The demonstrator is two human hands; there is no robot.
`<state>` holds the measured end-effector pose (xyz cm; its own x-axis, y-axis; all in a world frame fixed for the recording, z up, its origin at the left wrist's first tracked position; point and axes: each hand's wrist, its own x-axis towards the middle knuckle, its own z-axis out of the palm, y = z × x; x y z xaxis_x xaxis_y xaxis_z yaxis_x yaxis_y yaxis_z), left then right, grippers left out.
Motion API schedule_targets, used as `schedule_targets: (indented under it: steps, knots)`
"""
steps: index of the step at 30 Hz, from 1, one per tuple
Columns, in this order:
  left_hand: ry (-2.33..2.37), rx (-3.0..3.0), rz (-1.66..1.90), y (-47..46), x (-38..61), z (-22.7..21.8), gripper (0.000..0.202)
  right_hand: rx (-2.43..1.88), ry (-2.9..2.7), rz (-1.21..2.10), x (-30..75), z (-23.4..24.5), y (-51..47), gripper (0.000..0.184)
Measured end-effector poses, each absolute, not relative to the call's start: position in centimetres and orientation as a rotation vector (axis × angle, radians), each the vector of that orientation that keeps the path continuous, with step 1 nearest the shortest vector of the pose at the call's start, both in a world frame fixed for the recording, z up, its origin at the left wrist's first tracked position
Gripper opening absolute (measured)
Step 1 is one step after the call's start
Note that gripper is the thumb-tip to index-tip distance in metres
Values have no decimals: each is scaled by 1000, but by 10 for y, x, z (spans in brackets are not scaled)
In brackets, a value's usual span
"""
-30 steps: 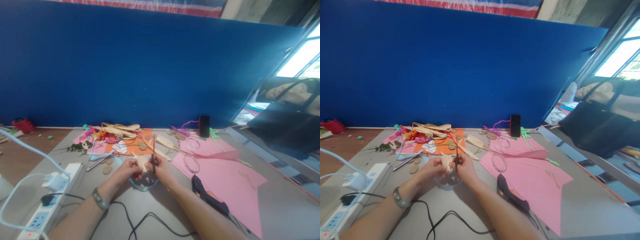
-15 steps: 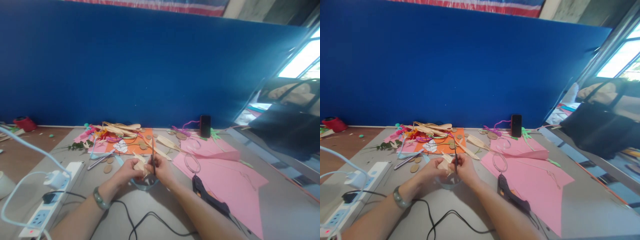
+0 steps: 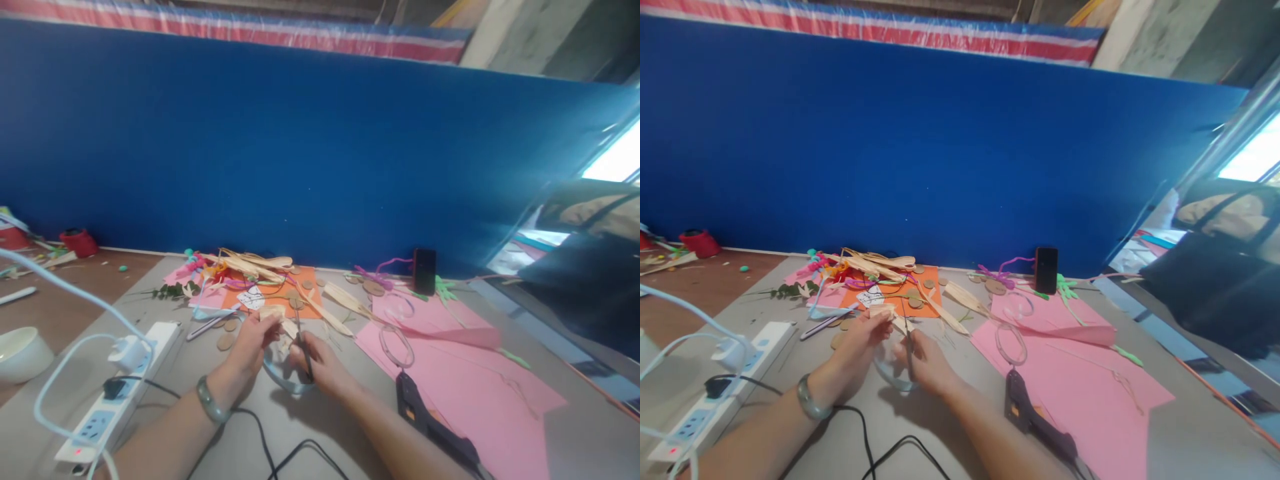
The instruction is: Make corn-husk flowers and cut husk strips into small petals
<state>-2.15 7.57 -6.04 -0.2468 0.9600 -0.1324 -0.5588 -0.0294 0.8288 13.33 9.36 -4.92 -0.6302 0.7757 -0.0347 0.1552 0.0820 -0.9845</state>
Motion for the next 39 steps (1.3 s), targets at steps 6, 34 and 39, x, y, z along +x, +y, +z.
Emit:
schedule_targets:
  steps: [6, 34, 39]
  knots:
    - [983, 673, 1618, 71, -14, -64, 19, -912, -1930, 1614, 129, -59, 92, 40]
    - [1026, 584, 1673, 69, -4, -72, 20, -887, -1921, 1551, 125, -66, 91, 52]
    - [1027, 591, 1666, 67, -4, -69, 17, -940, -1938, 1540, 125, -73, 91, 52]
